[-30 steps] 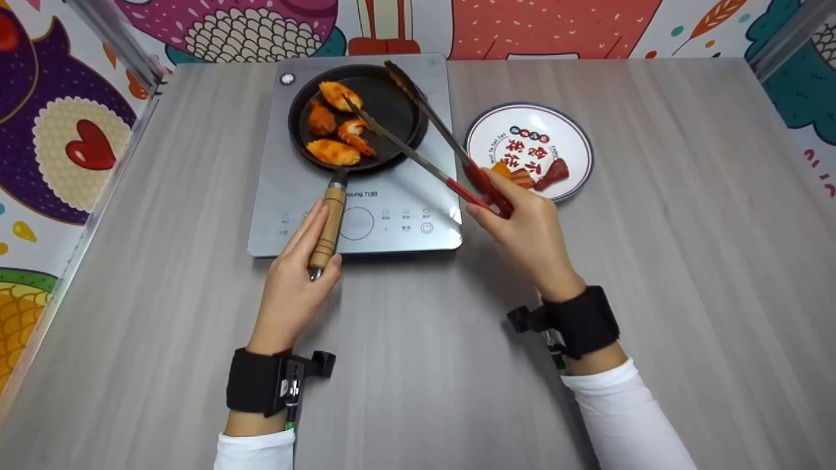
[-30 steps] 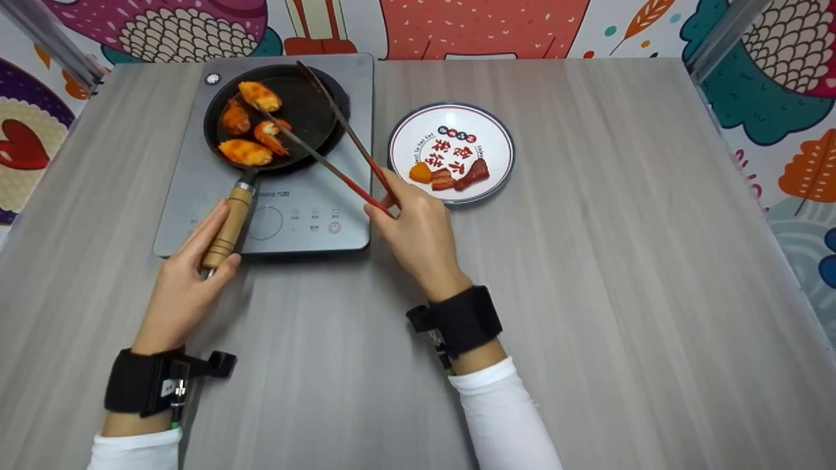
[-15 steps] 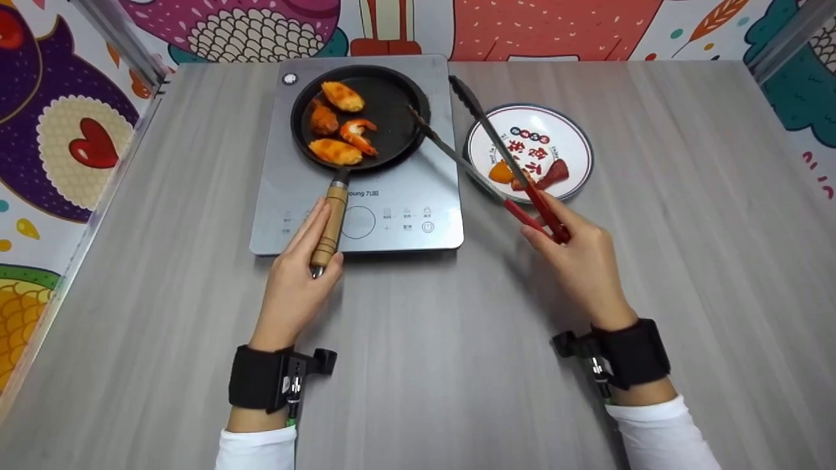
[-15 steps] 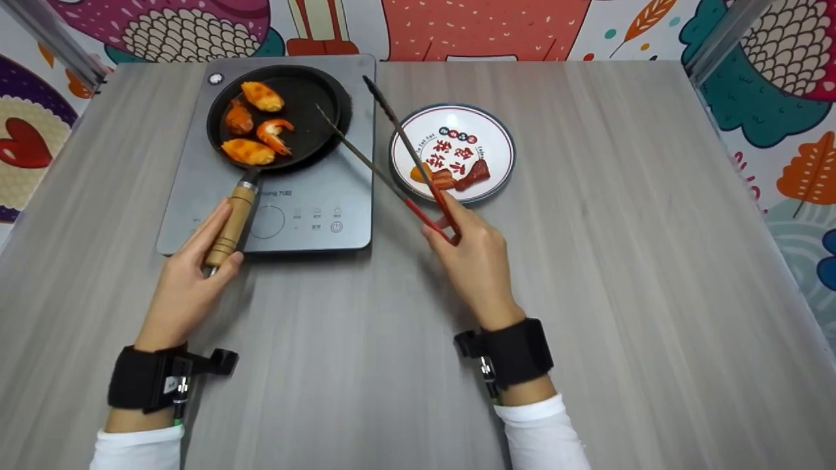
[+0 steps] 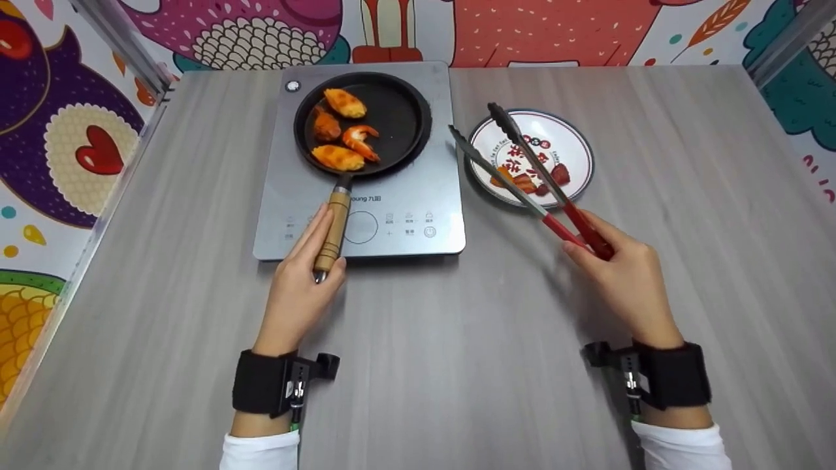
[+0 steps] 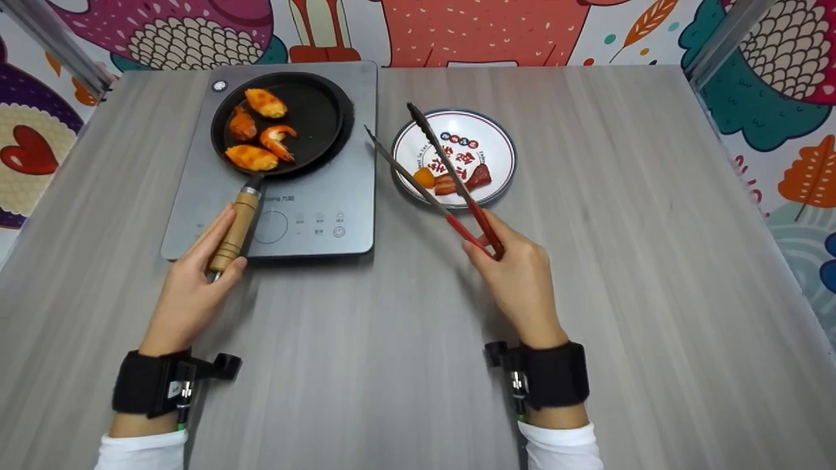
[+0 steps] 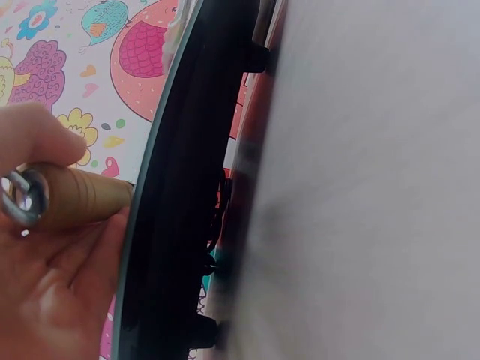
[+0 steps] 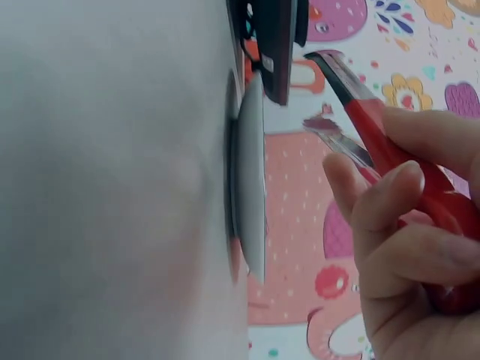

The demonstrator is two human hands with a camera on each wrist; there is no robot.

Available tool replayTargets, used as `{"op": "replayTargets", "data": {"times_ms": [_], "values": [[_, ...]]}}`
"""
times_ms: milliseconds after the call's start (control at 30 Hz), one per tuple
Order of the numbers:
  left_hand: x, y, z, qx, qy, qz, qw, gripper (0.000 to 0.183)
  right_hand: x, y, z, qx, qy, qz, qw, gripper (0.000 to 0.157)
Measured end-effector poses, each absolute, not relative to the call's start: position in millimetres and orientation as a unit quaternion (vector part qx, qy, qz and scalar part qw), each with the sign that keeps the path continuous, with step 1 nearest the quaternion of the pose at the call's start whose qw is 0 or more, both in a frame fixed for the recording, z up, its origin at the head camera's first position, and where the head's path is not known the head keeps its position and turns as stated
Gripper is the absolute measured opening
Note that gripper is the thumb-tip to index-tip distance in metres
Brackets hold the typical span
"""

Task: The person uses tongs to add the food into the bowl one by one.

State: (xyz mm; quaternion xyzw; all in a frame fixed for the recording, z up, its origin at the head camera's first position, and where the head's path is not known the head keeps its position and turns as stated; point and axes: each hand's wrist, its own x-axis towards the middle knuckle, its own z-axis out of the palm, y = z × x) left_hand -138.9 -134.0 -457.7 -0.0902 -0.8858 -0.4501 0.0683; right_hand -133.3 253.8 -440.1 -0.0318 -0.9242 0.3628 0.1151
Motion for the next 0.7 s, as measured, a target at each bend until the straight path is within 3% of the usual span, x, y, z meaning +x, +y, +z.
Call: {"op": "replayTargets", "data": {"times_ms": [700], "values": [[-139.1, -134.2, -456.9, -0.087, -0.888, -0.446, 0.068, 0.067, -120.7, 272.2, -438.0, -0.061, -0.933, 0.351, 0.058, 0.054]]}}
